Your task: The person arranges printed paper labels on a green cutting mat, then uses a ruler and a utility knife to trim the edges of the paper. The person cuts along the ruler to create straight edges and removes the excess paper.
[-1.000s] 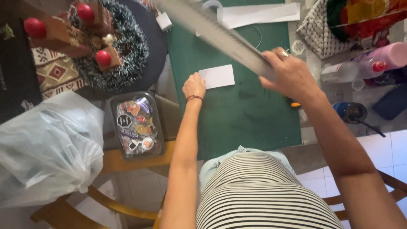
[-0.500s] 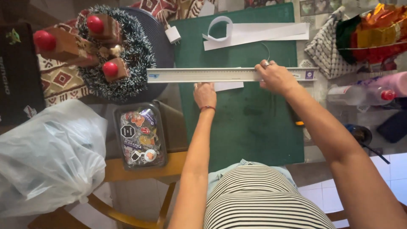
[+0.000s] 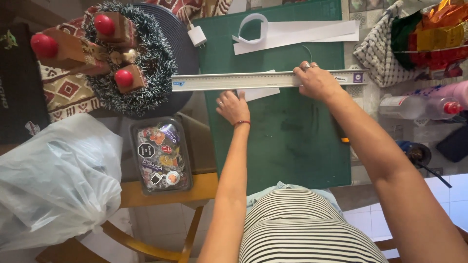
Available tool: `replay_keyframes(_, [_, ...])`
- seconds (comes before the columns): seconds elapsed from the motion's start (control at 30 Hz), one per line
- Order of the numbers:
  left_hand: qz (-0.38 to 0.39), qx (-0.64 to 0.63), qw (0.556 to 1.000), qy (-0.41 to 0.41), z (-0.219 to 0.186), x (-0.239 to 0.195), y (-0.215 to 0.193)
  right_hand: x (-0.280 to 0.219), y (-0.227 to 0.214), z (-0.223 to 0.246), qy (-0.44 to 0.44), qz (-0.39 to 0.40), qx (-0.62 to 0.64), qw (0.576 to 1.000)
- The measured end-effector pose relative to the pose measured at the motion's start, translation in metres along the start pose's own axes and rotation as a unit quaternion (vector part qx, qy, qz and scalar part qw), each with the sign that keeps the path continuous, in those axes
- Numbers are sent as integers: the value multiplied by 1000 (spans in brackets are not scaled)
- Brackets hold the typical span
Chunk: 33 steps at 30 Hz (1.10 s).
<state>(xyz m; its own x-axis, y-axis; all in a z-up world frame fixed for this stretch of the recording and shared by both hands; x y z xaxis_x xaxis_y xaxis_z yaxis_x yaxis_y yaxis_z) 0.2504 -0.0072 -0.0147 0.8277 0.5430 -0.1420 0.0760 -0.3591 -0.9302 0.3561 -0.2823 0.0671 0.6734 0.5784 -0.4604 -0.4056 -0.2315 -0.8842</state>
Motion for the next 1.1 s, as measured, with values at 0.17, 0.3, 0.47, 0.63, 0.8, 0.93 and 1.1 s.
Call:
replay_keyframes(0.17, [-11, -2, 1000, 20, 4, -2, -19, -4, 0, -2, 11, 1, -8, 1000])
replay_keyframes(0.3, [-76, 71, 987, 120, -4, -5, -17, -5, 7, -9, 23, 2, -16, 1000])
replay_keyframes(0.47, [-171, 138, 937, 273, -17, -4, -21, -1, 27, -19, 23, -24, -56, 998])
replay_keyframes(0.63, [-152, 164, 925, 307, -25, -7, -26, 14, 31, -12, 69, -16, -148, 987])
replay_keyframes(0.8, [-90, 158, 940, 290, -20, -3, -18, 35, -17, 61, -8, 11, -22, 1000])
replay_keyframes(0.93, [-67, 137, 939, 309, -15, -4, -35, 58, -23, 96, -34, 37, 3, 999])
replay_keyframes(1.1, [-3, 136, 930, 340, -17, -9, -70, 66, -13, 99, -56, 52, -23, 997])
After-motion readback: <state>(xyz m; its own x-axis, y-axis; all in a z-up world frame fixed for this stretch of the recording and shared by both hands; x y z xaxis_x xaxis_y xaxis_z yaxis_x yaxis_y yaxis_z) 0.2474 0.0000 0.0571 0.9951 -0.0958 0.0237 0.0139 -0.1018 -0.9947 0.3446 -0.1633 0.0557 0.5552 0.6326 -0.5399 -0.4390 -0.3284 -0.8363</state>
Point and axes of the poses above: each hand's wrist, its own x-axis towards the middle knuckle, its own y-axis out of the palm, z = x × y, the point moved 4 cm from there along x, towards the middle knuckle, and after that the axes turned 13 degrees about z, right-handed, at the moved point
